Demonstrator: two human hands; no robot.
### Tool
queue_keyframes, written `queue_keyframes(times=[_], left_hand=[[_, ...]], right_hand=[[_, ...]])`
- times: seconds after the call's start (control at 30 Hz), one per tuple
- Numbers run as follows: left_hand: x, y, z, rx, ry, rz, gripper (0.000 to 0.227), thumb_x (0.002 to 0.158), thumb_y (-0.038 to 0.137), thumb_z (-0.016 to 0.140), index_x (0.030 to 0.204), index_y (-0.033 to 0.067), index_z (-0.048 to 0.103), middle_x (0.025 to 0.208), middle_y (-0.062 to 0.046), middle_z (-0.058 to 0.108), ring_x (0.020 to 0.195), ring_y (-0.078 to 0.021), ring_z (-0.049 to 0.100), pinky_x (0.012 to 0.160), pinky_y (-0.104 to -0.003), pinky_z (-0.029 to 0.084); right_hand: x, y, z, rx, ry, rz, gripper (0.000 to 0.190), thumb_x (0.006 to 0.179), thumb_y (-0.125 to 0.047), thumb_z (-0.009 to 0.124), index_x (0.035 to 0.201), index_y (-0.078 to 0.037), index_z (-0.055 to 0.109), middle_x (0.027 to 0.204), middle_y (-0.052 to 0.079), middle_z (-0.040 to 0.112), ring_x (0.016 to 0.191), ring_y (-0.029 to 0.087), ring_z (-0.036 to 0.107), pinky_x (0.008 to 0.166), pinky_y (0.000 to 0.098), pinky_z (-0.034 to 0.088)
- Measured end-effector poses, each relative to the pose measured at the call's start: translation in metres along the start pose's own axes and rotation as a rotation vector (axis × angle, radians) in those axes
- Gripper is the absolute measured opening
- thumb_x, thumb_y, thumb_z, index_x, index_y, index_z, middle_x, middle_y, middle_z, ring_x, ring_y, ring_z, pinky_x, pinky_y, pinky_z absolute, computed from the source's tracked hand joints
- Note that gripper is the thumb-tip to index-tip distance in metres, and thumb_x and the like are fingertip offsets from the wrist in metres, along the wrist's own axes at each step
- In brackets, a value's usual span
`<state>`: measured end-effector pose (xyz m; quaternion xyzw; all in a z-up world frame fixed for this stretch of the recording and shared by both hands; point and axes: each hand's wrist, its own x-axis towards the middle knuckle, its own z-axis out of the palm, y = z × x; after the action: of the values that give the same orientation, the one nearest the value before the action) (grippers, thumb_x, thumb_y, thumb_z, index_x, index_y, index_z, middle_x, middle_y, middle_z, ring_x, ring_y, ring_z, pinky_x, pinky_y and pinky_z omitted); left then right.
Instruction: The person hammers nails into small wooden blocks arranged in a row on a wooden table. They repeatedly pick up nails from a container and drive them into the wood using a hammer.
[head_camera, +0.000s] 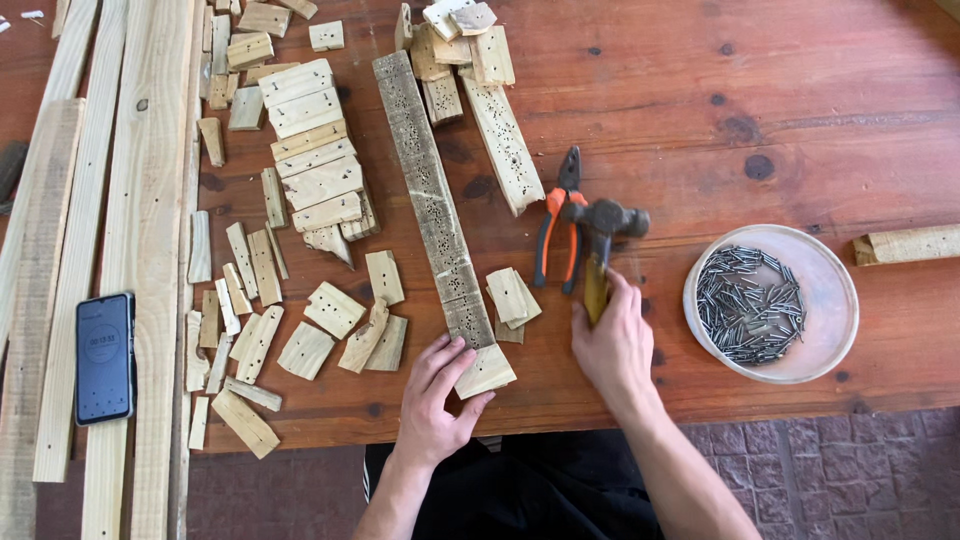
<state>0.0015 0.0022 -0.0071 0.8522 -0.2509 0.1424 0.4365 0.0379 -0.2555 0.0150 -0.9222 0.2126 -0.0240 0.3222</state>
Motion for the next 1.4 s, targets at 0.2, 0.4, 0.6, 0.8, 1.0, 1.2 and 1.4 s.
queue_keyframes(times=[0.2,0.4,0.6,0.8,1.0,1.2,1.4], left_hand=[[0.001,0.0,0.0,0.0,0.019,0.017,0.055,0.088,0.031,0.081,0.131,0.0034,0.063,0.138,-0.015,0.061,0.133,-0.0383,0.056,0.115,-0.053,0.048],[0.0,-0.002,0.001,-0.013,0.009,0.011,0.056,0.086,0.028,0.084,0.132,0.0042,0.062,0.139,-0.014,0.06,0.135,-0.0376,0.055,0.116,-0.052,0.048],[0.002,0.0,-0.001,-0.009,0.004,0.016,0.055,0.087,0.029,0.082,0.131,0.0039,0.062,0.139,-0.015,0.061,0.134,-0.0381,0.056,0.116,-0.053,0.048],[0.002,0.001,-0.001,0.003,0.004,0.018,0.052,0.089,0.03,0.079,0.131,0.0037,0.063,0.139,-0.014,0.06,0.134,-0.0382,0.056,0.117,-0.051,0.047],[0.007,0.009,-0.005,0.034,0.004,0.009,0.05,0.088,0.029,0.078,0.129,0.0024,0.065,0.136,-0.017,0.063,0.133,-0.0374,0.058,0.117,-0.05,0.047],[0.001,0.005,-0.001,0.07,0.006,0.011,0.05,0.087,0.026,0.078,0.128,0.0019,0.065,0.137,-0.016,0.062,0.134,-0.0365,0.057,0.119,-0.05,0.046],[-0.002,0.005,0.002,0.118,0.002,-0.006,0.052,0.088,0.031,0.075,0.13,0.0011,0.064,0.139,-0.016,0.061,0.137,-0.0355,0.055,0.12,-0.049,0.045]], right_hand=[[0.03,-0.007,-0.001,0.028,0.017,0.047,0.049,0.092,-0.028,0.065,0.132,-0.008,0.046,0.132,0.014,0.057,0.103,0.045,0.065,0.082,0.0604,0.049],[0.001,0.01,-0.034,-0.07,0.182,-0.182,0.048,0.091,-0.03,0.073,0.128,-0.003,0.058,0.124,0.015,0.066,0.115,0.032,0.062,0.095,0.044,0.049],[-0.042,0.03,-0.066,-0.204,0.256,-0.075,0.061,0.086,-0.038,0.07,0.138,-0.01,0.057,0.146,0.008,0.056,0.133,0.034,0.05,0.107,0.0519,0.032],[-0.039,0.03,-0.059,-0.227,0.293,-0.056,0.061,0.087,-0.045,0.071,0.135,-0.011,0.057,0.148,0.009,0.057,0.131,0.033,0.055,0.103,0.0516,0.034],[-0.055,0.009,-0.051,-0.077,0.19,-0.198,0.057,0.088,-0.04,0.07,0.133,-0.009,0.056,0.149,0.014,0.056,0.131,0.036,0.055,0.097,0.056,0.042],[-0.077,-0.008,-0.043,0.146,0.053,-0.334,0.054,0.087,-0.028,0.073,0.131,-0.002,0.054,0.155,0.023,0.045,0.141,0.038,0.049,0.111,0.0483,0.039],[-0.081,0.01,-0.063,-0.008,0.082,-0.149,0.057,0.085,-0.04,0.072,0.132,-0.012,0.057,0.15,0.005,0.057,0.125,0.028,0.059,0.105,0.0426,0.039]])
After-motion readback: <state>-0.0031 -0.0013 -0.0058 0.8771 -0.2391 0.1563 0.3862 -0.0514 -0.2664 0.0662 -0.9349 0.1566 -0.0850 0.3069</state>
